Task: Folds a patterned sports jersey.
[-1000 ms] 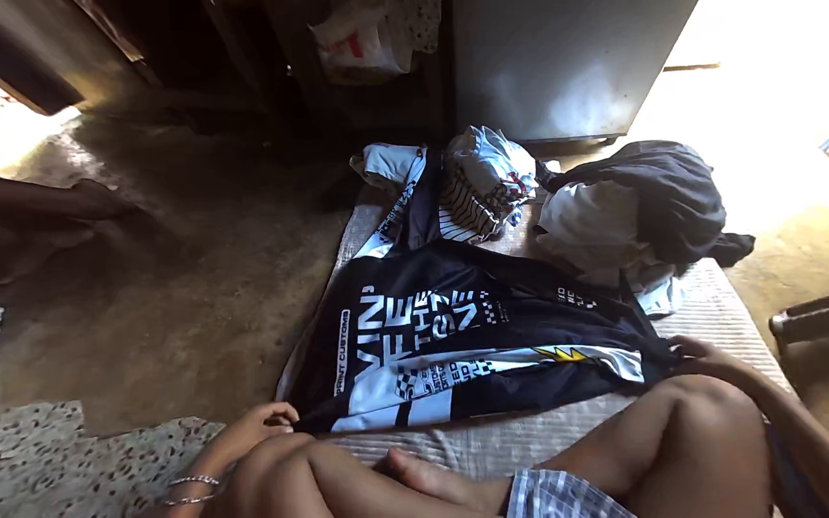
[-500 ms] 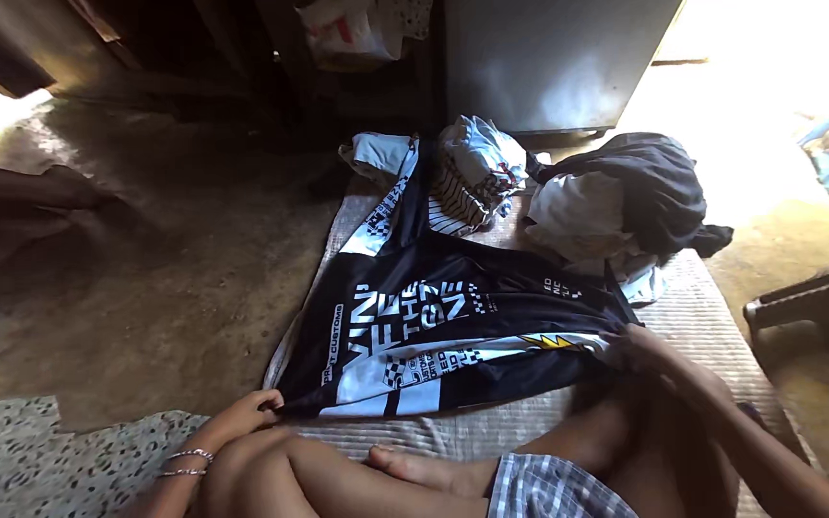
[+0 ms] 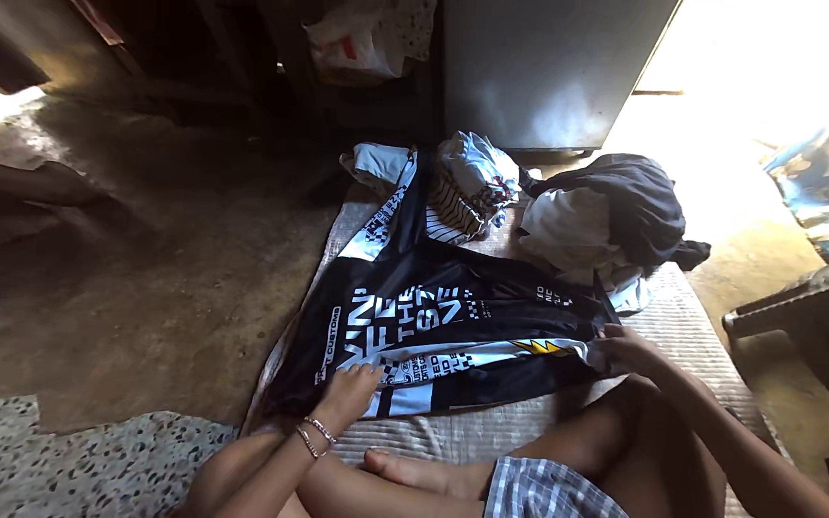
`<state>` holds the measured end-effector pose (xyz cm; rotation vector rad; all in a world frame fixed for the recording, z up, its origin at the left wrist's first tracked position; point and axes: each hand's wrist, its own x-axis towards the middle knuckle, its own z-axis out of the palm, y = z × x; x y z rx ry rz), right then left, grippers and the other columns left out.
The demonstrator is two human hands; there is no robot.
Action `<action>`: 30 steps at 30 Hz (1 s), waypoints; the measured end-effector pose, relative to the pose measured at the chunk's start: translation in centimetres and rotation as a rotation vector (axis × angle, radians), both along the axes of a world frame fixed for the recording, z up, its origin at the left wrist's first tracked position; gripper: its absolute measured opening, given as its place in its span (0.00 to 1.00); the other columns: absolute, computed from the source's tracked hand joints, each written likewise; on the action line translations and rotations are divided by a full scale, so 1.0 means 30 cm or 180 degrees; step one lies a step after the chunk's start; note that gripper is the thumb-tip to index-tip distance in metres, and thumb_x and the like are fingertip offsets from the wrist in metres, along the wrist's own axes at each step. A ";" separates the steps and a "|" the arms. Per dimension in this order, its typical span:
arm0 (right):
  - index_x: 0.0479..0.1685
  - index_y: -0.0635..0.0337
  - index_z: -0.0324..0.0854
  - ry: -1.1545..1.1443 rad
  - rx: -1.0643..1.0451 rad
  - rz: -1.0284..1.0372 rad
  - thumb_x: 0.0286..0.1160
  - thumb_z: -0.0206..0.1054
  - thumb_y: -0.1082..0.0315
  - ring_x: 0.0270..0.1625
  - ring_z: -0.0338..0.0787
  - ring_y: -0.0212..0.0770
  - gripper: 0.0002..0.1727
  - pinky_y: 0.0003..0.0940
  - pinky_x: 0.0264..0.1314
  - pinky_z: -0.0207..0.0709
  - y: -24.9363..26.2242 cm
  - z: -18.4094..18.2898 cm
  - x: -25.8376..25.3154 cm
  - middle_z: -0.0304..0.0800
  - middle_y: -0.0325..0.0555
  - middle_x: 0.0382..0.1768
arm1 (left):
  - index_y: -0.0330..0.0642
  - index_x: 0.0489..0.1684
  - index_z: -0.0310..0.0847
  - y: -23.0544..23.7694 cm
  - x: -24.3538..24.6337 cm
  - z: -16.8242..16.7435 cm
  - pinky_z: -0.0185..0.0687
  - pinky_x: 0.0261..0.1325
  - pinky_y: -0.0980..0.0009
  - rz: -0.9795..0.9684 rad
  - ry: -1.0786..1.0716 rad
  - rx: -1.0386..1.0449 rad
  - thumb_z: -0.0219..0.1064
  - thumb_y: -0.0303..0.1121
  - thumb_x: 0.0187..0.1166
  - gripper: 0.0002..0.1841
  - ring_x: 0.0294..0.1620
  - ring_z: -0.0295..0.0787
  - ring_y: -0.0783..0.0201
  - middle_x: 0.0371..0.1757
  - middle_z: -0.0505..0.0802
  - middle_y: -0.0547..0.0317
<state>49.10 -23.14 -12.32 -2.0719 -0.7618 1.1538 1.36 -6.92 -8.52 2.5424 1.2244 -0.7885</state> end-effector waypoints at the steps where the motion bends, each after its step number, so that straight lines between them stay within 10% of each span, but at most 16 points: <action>1: 0.51 0.71 0.74 -0.0020 0.0237 -0.0064 0.71 0.67 0.79 0.33 0.80 0.38 0.12 0.40 0.38 0.79 -0.012 0.019 0.010 0.79 0.50 0.36 | 0.35 0.73 0.79 0.013 -0.025 0.005 0.73 0.68 0.38 -0.0105 -0.0136 0.0008 0.57 0.28 0.85 0.19 0.66 0.84 0.33 0.62 0.88 0.31; 4: 0.53 0.69 0.76 -0.0368 0.0741 0.0019 0.66 0.67 0.82 0.39 0.84 0.37 0.16 0.38 0.43 0.82 -0.043 0.080 0.071 0.83 0.50 0.43 | 0.30 0.50 0.87 0.026 -0.115 0.033 0.79 0.55 0.36 -0.0412 -0.1058 0.0194 0.63 0.24 0.77 0.10 0.52 0.91 0.34 0.45 0.92 0.33; 7: 0.53 0.76 0.83 -0.1235 0.0723 0.0461 0.62 0.72 0.82 0.63 0.82 0.67 0.17 0.62 0.63 0.73 -0.067 0.098 0.133 0.86 0.71 0.62 | 0.31 0.41 0.87 0.013 -0.180 0.064 0.82 0.50 0.38 -0.0539 -0.1548 0.0089 0.71 0.31 0.76 0.09 0.45 0.92 0.38 0.40 0.93 0.39; 10: 0.50 0.77 0.85 -0.1669 0.0567 0.0382 0.69 0.72 0.79 0.68 0.76 0.79 0.12 0.69 0.67 0.69 -0.024 0.091 0.142 0.83 0.78 0.61 | 0.31 0.45 0.87 0.033 -0.175 0.108 0.82 0.51 0.38 -0.0232 -0.1389 -0.0284 0.68 0.44 0.82 0.19 0.43 0.92 0.39 0.40 0.92 0.39; 14: 0.62 0.78 0.80 -0.1905 0.0720 0.0531 0.81 0.60 0.78 0.65 0.83 0.72 0.15 0.59 0.70 0.76 0.143 0.090 0.103 0.76 0.82 0.67 | 0.25 0.46 0.87 0.210 -0.085 0.141 0.79 0.59 0.35 0.0330 -0.1710 0.0084 0.62 0.34 0.87 0.16 0.51 0.90 0.35 0.44 0.92 0.32; 22: 0.85 0.53 0.71 -0.2083 0.0367 0.1247 0.82 0.66 0.63 0.88 0.57 0.76 0.30 0.88 0.78 0.40 0.420 -0.076 0.033 0.69 0.63 0.84 | 0.22 0.77 0.65 0.898 0.270 0.028 0.68 0.79 0.44 0.2329 -0.3188 0.0493 0.59 0.38 0.90 0.27 0.76 0.77 0.36 0.74 0.79 0.24; 26: 0.71 0.62 0.82 -0.1988 0.0464 0.1045 0.76 0.72 0.66 0.78 0.72 0.76 0.24 0.85 0.76 0.46 0.444 -0.107 0.047 0.80 0.70 0.70 | 0.23 0.90 0.44 1.018 0.511 -0.020 0.54 0.87 0.40 0.2475 -0.2763 0.0658 0.65 0.46 0.86 0.44 0.86 0.62 0.29 0.83 0.67 0.20; 30: 0.49 0.73 0.88 -0.2460 0.1390 0.0792 0.71 0.69 0.73 0.52 0.90 0.70 0.13 0.70 0.57 0.79 0.443 -0.116 0.102 0.89 0.71 0.49 | 0.20 0.60 0.80 1.113 0.563 -0.053 0.71 0.70 0.39 0.2512 -0.3098 0.0571 0.69 0.38 0.83 0.23 0.62 0.83 0.36 0.58 0.87 0.24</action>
